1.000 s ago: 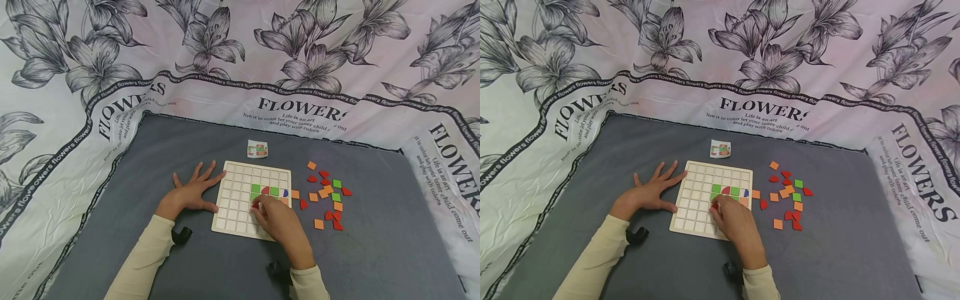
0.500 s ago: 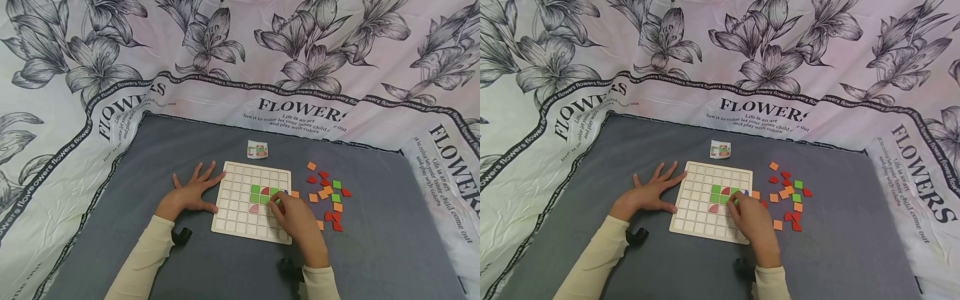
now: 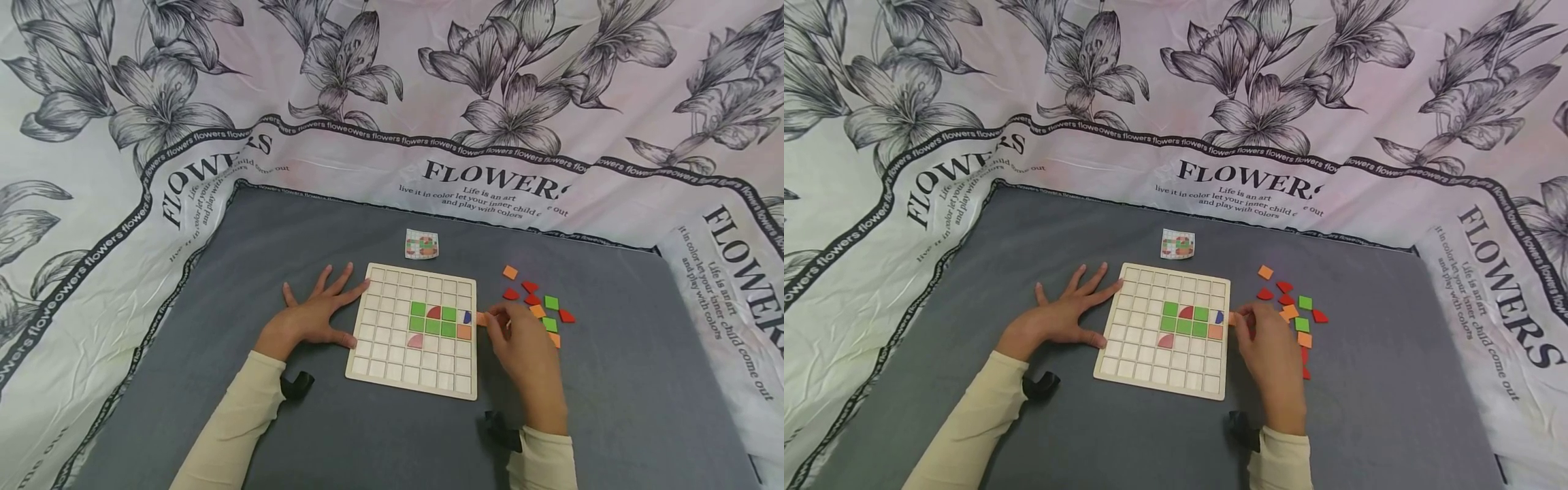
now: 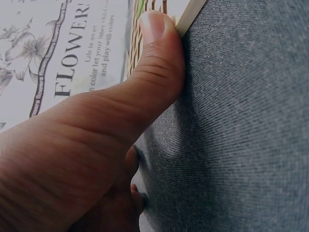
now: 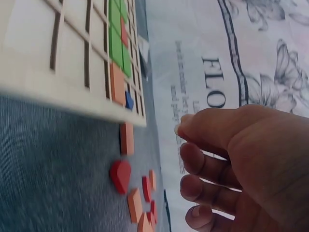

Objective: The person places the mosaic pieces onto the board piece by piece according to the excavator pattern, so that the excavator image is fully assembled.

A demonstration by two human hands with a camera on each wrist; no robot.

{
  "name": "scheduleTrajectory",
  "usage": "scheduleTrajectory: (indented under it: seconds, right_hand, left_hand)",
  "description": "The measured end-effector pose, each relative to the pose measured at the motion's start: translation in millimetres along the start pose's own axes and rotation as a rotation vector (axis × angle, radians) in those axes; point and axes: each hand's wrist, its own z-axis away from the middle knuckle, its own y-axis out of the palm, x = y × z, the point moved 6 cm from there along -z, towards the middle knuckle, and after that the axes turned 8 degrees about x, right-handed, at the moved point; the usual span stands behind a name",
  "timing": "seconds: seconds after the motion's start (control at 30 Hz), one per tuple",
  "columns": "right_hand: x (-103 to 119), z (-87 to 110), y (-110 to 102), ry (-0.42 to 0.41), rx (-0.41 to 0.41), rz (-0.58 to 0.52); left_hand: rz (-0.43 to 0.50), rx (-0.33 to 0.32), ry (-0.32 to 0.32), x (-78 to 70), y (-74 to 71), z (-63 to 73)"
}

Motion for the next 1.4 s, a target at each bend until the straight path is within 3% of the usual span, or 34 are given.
scheduleTrajectory:
  seconds: [0.2, 0.53, 1.17, 1.4]
  right_hand:
    - [-19.6, 2.6, -7.8, 0.096, -0.031, 0.027]
    - [-34.8, 2.9, -6.8, 0.157, 0.02, 0.056]
    - [-39.3, -1.4, 0.5, 0.16, 0.075, 0.082]
    - [-39.3, -1.2, 4.4, 0.21, 0.094, 0.084]
  left_hand:
    - [-0.021, 0.013, -0.012, -4.6, -2.8, 2.2]
    - [-0.013, 0.014, -0.009, -3.0, -3.0, 3.4]
    - [-0.004, 0.014, -0.011, -0.6, -2.8, 0.5]
    - [-0.013, 0.016, -0.009, -2.4, -3.1, 1.7]
